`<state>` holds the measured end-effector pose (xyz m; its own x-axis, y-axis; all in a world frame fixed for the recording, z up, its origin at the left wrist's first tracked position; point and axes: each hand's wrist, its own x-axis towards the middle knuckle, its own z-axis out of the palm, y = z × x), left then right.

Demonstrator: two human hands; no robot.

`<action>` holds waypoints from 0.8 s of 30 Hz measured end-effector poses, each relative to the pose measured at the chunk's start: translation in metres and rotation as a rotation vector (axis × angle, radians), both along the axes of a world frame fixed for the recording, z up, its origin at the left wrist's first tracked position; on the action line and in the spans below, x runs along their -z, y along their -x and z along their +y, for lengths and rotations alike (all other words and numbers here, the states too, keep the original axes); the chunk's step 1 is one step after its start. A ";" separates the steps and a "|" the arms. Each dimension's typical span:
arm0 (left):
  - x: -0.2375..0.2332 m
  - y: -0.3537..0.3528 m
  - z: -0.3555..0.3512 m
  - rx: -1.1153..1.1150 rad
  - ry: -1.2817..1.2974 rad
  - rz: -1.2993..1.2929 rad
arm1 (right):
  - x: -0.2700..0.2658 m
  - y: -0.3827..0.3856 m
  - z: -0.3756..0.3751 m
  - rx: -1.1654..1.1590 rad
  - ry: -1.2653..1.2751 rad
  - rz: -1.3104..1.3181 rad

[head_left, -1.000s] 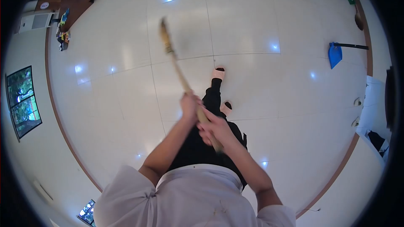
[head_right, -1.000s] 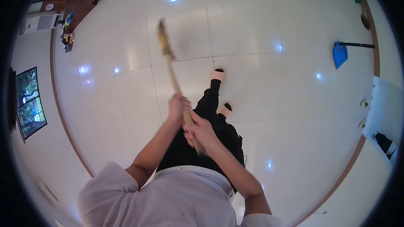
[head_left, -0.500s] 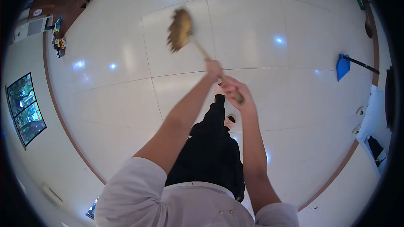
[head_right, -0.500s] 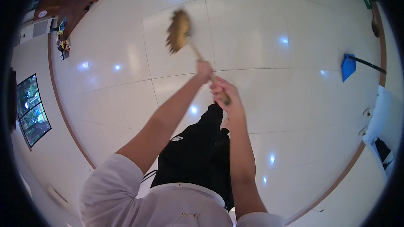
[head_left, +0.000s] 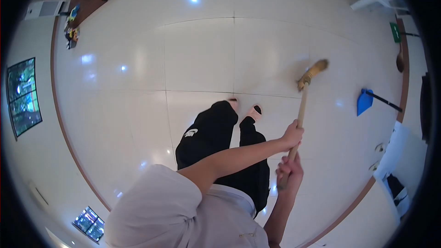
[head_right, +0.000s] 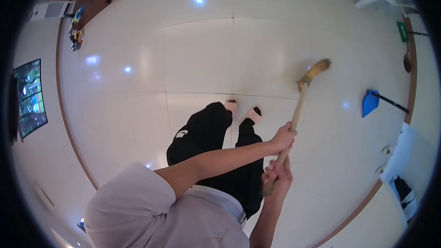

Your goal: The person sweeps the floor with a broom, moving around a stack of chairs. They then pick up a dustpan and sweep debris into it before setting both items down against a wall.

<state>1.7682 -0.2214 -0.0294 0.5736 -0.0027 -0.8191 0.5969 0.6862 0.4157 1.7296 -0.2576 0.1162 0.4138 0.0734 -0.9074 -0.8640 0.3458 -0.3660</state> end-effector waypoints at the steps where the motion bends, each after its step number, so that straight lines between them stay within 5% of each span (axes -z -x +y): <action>1: -0.018 0.012 0.018 -0.072 0.029 0.003 | -0.019 0.007 0.014 -0.077 0.019 0.030; 8: -0.062 0.064 0.205 -0.496 -0.273 0.193 | -0.012 -0.001 0.131 -0.622 -0.388 0.196; 10: -0.036 0.078 0.271 -0.679 -0.277 0.314 | 0.027 -0.011 0.191 -0.918 -0.459 0.139; 14: 0.036 0.115 0.427 -0.839 -0.608 0.376 | 0.118 -0.019 0.354 -1.133 -0.620 0.200; 17: 0.106 0.145 0.553 -1.044 -0.337 0.366 | 0.193 -0.019 0.493 -1.334 -0.613 0.119; 20: 0.179 0.144 0.632 -0.958 -0.287 0.466 | 0.238 -0.027 0.574 -1.449 -0.495 -0.085; 24: 0.206 0.065 0.619 -0.618 -0.466 0.645 | 0.261 -0.086 0.538 -1.051 -0.590 0.210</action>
<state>1.7035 0.3973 -0.2359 -0.1872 0.5448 -0.8174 0.3968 0.8031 0.4444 1.8157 0.2809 -0.1452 -0.2456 0.7065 -0.6637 -0.8463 -0.4902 -0.2086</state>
